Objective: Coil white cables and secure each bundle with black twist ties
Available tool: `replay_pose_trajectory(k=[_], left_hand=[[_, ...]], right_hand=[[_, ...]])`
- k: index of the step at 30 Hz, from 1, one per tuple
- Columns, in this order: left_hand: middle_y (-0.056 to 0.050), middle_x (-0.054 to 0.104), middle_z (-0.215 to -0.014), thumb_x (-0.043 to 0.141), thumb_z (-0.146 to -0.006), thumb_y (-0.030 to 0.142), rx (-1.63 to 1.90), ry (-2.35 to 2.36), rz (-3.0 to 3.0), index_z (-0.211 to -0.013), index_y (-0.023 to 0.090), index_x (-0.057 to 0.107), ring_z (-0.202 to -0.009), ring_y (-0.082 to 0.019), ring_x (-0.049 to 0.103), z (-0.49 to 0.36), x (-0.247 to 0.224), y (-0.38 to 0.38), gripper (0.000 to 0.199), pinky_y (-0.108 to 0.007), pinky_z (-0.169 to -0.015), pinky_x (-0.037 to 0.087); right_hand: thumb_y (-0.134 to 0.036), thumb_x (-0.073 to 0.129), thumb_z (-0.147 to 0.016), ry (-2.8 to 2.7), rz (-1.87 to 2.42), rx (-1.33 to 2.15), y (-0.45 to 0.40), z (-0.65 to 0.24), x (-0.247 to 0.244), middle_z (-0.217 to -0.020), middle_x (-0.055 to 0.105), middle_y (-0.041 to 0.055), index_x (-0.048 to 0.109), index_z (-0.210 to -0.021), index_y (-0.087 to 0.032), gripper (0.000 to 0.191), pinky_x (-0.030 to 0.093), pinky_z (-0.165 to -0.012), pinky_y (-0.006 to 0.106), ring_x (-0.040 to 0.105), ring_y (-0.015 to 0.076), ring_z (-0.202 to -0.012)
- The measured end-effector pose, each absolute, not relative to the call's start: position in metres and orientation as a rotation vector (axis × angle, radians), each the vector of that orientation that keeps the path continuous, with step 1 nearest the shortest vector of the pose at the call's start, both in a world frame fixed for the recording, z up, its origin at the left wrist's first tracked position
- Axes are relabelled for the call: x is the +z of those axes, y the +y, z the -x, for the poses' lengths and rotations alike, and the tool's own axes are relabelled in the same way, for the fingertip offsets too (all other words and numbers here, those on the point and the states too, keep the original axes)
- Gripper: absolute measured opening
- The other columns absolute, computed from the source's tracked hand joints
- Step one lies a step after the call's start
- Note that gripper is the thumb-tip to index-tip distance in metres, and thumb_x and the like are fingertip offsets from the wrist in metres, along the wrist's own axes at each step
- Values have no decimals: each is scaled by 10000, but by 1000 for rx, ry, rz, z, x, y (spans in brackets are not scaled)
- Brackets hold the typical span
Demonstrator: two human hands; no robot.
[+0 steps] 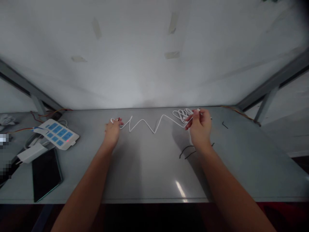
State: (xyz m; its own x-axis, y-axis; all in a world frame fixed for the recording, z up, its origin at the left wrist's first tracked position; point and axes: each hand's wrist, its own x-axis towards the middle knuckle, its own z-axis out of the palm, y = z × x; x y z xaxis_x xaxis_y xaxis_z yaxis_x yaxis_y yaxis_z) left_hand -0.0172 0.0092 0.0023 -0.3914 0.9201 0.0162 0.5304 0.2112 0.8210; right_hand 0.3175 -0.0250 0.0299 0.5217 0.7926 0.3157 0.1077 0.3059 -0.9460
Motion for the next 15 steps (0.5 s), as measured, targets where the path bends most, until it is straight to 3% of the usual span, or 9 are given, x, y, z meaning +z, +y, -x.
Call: replay_pose_trajectory(k=[4,8,15], left_hand=[[-177,731,-1000,330,-972,480,738,2185,-1644,-817,199,684,-1128,-378,635,16,17,3,478,-510,-978,439],[-202,731,-1004,552,-844,711,481,2299,-1695,-980,162,650,-1023,-391,685,7,24,-1,573,-448,-862,491],[-166,747,-1115,622,-802,694,171,2091,-1831,-1000,191,650,-1049,-353,699,-6,24,-3,542,-368,-810,490]], right_hand=[[-613,593,-949,-944,1212,579,-25,-317,30,-644,603,-57,519,-931,-260,361,375,-331,245,463,104,-374],[-647,598,-933,-962,1189,612,-25,-314,29,-651,599,-57,517,-920,-258,397,360,-333,237,461,96,-377],[-688,580,-922,-1004,1194,649,-27,-308,27,-663,591,-63,515,-948,-240,453,369,-341,226,452,84,-380]])
